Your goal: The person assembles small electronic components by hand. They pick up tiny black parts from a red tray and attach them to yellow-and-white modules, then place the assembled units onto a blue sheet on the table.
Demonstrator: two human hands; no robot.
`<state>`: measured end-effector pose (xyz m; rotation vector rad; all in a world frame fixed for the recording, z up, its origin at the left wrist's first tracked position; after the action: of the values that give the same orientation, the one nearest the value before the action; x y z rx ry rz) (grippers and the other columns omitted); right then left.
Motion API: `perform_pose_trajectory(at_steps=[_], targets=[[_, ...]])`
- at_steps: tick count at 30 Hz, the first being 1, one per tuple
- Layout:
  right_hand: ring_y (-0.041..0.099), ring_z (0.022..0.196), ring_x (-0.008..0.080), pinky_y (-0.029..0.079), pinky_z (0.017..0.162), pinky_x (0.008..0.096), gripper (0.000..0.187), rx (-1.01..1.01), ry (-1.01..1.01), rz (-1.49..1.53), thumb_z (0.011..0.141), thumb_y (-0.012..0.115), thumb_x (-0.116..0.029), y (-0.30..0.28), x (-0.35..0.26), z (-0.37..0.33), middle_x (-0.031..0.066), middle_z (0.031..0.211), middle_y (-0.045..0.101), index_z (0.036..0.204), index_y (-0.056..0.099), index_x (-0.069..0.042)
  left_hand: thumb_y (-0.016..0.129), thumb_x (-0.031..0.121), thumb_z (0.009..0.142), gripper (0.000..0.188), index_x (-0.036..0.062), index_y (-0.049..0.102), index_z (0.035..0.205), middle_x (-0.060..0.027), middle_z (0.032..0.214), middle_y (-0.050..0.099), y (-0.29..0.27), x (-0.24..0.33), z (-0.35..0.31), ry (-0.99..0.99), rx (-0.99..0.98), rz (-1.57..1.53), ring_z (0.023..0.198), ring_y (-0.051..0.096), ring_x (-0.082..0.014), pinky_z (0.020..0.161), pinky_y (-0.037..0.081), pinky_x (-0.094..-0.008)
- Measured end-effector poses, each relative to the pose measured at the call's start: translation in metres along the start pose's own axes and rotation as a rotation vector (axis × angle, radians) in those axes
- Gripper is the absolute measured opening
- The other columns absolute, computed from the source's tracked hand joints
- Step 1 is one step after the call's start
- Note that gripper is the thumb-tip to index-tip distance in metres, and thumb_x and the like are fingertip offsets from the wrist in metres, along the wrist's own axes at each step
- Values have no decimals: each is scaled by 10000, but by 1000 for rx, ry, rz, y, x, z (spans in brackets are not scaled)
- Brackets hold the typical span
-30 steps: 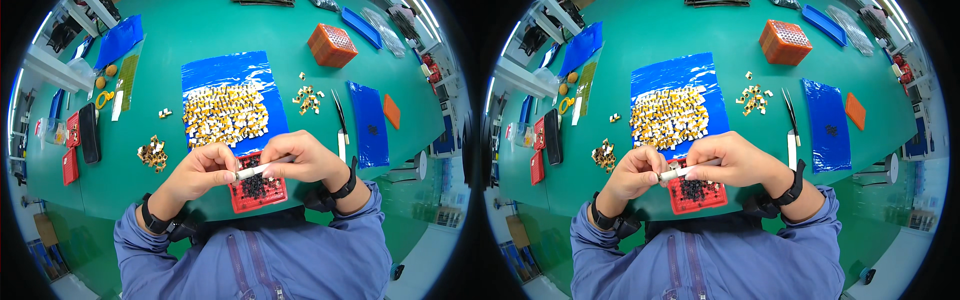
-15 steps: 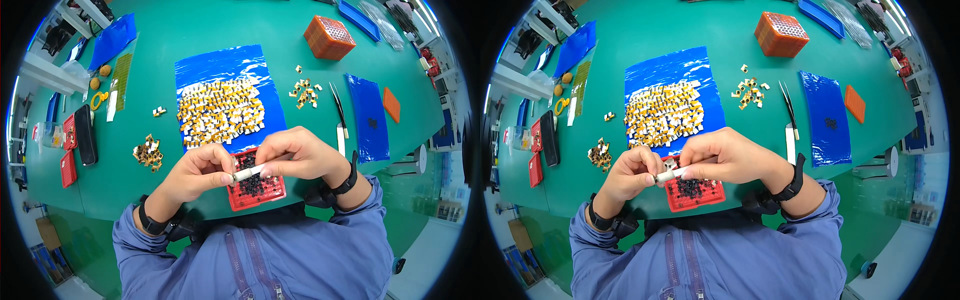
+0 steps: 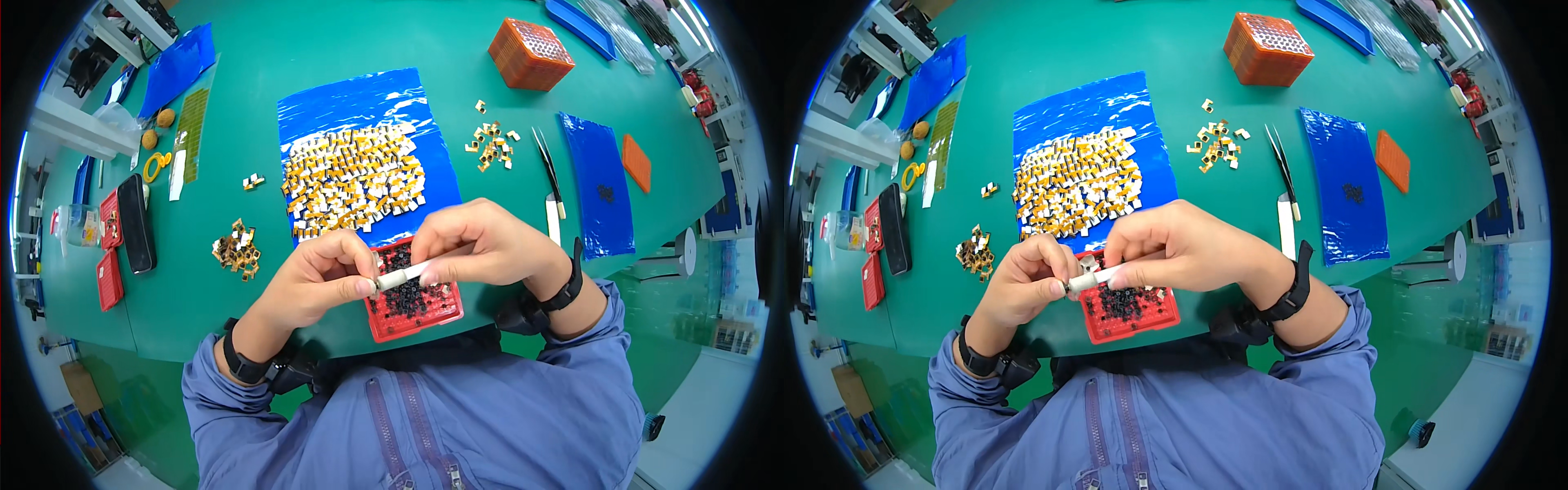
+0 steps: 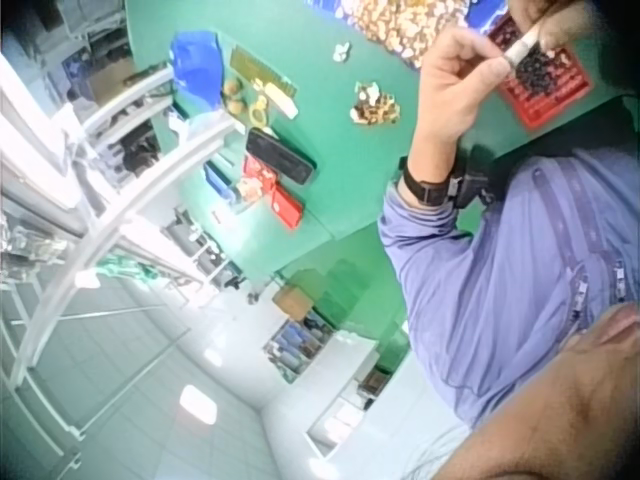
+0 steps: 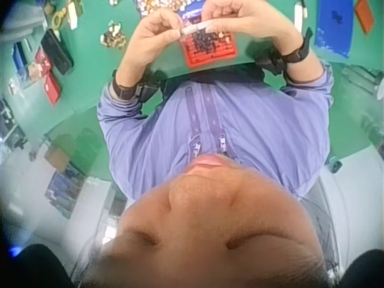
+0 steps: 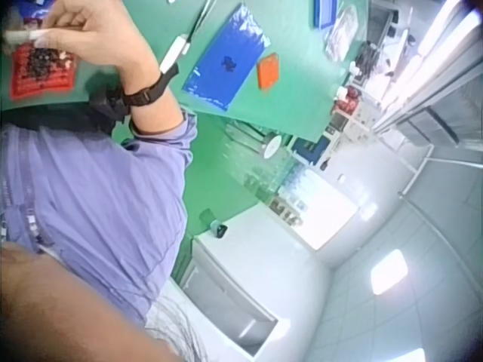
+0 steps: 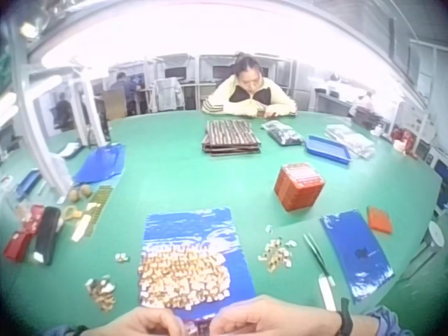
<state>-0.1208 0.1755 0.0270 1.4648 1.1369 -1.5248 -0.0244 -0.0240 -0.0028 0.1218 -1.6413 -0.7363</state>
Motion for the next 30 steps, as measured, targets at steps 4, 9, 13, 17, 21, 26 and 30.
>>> perform_pose_trajectory(at_steps=[4, 9, 13, 17, 21, 26, 30], targets=[[520, 623, 32, 400, 535, 194, 81, -36, 137, -1, 879, 635, -77, -2, -5, 0, 5, 720, 615, 892, 641, 2, 643, 46, 864, 83, 41, 562, 881, -33, 889, 586, -1, 0, -1, -4, 11, 8, 814, 549, -92, 736, 443, -244], [489, 609, 32, 391, 534, 213, 123, 38, 1, 23, 902, 615, -144, 1, -1, -1, -12, 684, 579, 880, 640, -25, 644, 44, 864, 84, 39, 563, 884, -34, 889, 584, -2, -1, 0, -1, -10, 7, 821, 548, -92, 739, 442, -244], [491, 606, 39, 394, 534, 219, 129, 29, -73, -87, 899, 620, -151, 0, 3, -1, 0, 680, 577, 882, 644, -25, 640, 38, 866, 83, 37, 562, 893, -34, 887, 582, -1, 0, 0, 8, -37, 49, 824, 548, -93, 737, 441, -243], [539, 586, 93, 407, 524, 240, 80, 17, -76, -159, 844, 668, -81, -2, -2, 1, 28, 707, 614, 860, 654, -4, 635, 30, 867, 75, 35, 563, 888, -34, 885, 580, -1, 0, -2, 21, -2, 62, 823, 547, -93, 733, 440, -242], [529, 586, 84, 383, 511, 235, 119, 12, 22, -60, 780, 737, -91, -1, 2, -2, 19, 732, 613, 836, 663, -18, 629, 13, 867, 67, 28, 568, 892, -35, 878, 587, 0, 1, -2, 10, -19, 100, 814, 554, -95, 726, 448, -241], [504, 582, 69, 358, 501, 233, 135, 47, -27, -165, 753, 762, -96, -12, 1, -2, 4, 711, 591, 820, 665, -31, 652, -25, 831, 87, 17, 594, 880, -44, 863, 615, 6, 3, -3, 2, 7, 162, 808, 592, -111, 723, 476, -255], [439, 565, 54, 323, 493, 225, 151, 122, -32, -207, 763, 757, -109, -20, 5, 0, -17, 669, 541, 826, 650, -22, 685, -54, 777, 93, 19, 629, 796, -62, 815, 654, 7, 9, -4, 142, -18, 518, 767, 636, -154, 691, 497, -262]])
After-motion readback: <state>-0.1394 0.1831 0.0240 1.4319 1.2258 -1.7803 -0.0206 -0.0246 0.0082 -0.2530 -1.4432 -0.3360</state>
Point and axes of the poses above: each hand's wrist, its own z-axis towards the middle knuckle, its own y-axis out of the palm, x = y × z, the point moved 2 cm from there along z, towards the middle knuckle
